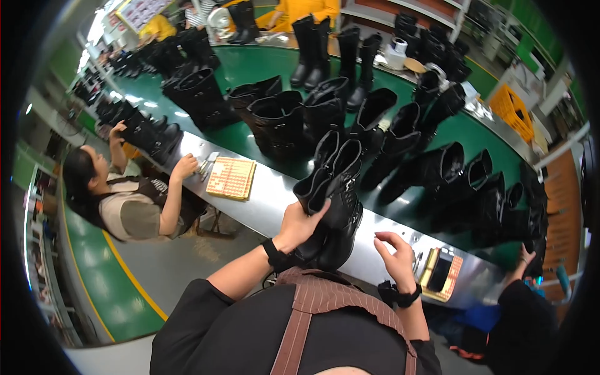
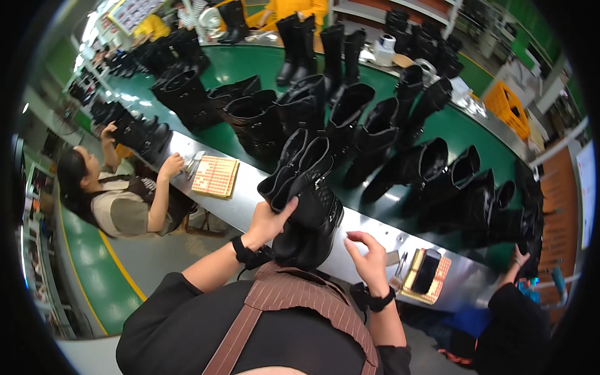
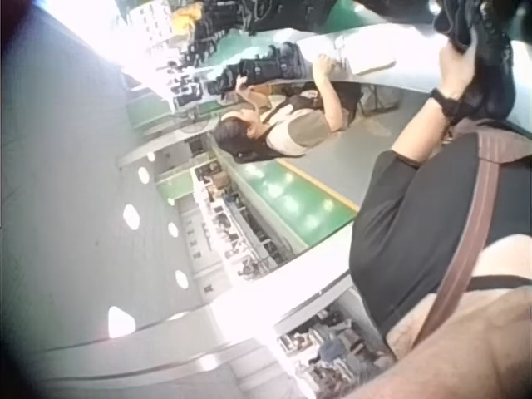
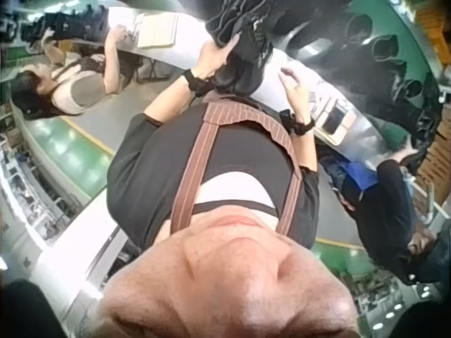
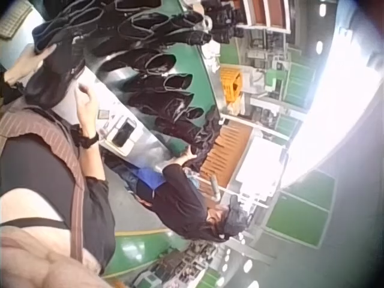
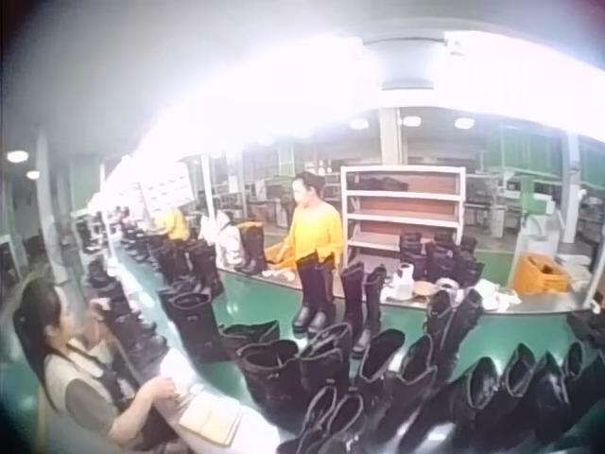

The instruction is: Inspecting and organizing newly manufactured black boots on an assembly line conveyor.

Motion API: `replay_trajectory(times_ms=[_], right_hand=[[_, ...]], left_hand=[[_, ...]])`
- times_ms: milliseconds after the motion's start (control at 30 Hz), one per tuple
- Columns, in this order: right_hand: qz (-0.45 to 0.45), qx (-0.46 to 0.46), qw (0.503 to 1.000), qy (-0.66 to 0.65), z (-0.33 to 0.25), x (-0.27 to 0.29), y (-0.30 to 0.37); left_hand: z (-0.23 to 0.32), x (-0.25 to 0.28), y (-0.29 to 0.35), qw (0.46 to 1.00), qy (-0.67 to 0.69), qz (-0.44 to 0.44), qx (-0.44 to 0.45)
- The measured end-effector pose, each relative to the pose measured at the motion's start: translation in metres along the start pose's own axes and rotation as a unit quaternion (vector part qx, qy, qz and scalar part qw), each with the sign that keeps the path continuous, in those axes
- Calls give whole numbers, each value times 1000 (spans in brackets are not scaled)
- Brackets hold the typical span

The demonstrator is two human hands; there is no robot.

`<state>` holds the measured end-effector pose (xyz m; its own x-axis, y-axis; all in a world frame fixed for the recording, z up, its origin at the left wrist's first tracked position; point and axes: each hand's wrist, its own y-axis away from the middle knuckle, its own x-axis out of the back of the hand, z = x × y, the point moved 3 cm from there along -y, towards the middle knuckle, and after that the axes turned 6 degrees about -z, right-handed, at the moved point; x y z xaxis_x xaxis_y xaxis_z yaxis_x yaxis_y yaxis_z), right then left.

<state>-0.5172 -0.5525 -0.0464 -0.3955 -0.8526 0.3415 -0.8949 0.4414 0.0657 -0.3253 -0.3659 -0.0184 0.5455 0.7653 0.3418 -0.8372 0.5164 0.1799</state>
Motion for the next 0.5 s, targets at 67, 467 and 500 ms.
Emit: replay_trajectory(times_ms=[67, 467, 500], right_hand=[[15, -20, 1000, -15, 25, 10, 2], [-65, -73, 995, -15, 103, 1, -13], [-69, -81, 994, -20, 106, -3, -15]], left_hand=[[11, 13, -4, 994, 46, -13, 95], [244, 251, -4, 955, -87, 261, -111], [263, 270, -15, 951, -82, 254, -155]])
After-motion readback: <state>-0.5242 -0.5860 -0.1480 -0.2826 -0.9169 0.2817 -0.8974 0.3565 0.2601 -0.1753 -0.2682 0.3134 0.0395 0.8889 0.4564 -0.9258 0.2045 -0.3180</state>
